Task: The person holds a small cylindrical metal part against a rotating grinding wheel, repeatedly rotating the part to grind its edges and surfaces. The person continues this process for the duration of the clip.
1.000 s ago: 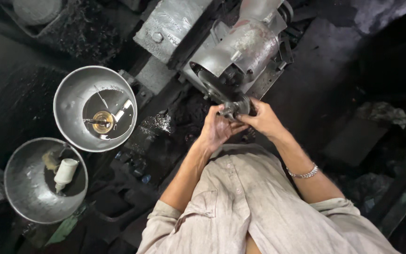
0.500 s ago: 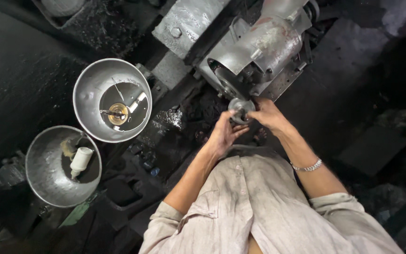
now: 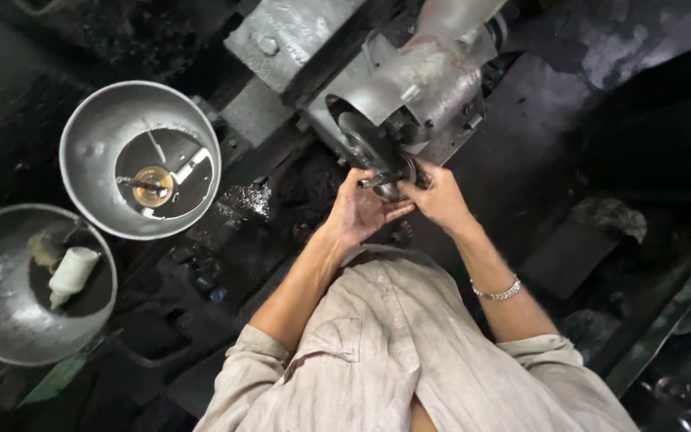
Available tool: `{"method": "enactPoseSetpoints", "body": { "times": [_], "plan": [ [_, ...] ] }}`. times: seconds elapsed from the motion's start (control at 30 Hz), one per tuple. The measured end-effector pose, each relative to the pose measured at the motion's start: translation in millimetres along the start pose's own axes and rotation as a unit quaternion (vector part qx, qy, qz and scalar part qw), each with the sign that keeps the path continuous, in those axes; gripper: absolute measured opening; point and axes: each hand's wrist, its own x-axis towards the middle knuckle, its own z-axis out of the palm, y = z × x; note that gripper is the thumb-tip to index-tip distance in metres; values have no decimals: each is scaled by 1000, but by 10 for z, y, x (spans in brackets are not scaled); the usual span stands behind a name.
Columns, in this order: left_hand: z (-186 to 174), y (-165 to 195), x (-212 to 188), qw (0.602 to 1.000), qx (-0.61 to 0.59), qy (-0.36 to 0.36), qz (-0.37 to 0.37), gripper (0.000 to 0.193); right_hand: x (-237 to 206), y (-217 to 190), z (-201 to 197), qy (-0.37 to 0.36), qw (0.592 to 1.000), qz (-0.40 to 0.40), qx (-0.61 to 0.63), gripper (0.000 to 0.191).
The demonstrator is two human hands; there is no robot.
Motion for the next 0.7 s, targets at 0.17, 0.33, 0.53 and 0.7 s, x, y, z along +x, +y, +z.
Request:
{"method": "enactPoseSetpoints", "body": {
  "times": [0.17,0.33,0.53,0.7],
  "plan": [
    [-136,38,-22,999,-24,-1,33,80,191,-8,95,-46,999,-1,-4,46],
    [-285,15,-103,997,-33,30,55,79,294,203,252,-20,998,52,-11,40],
    [-147,-113,-244,978,166,114,56,67,-19,327,124,-27,989,119,84,36],
    [101,-146,-156,987,145,66,24,56,-207,164,-89,25,986,99,130,36]
  ]
}}
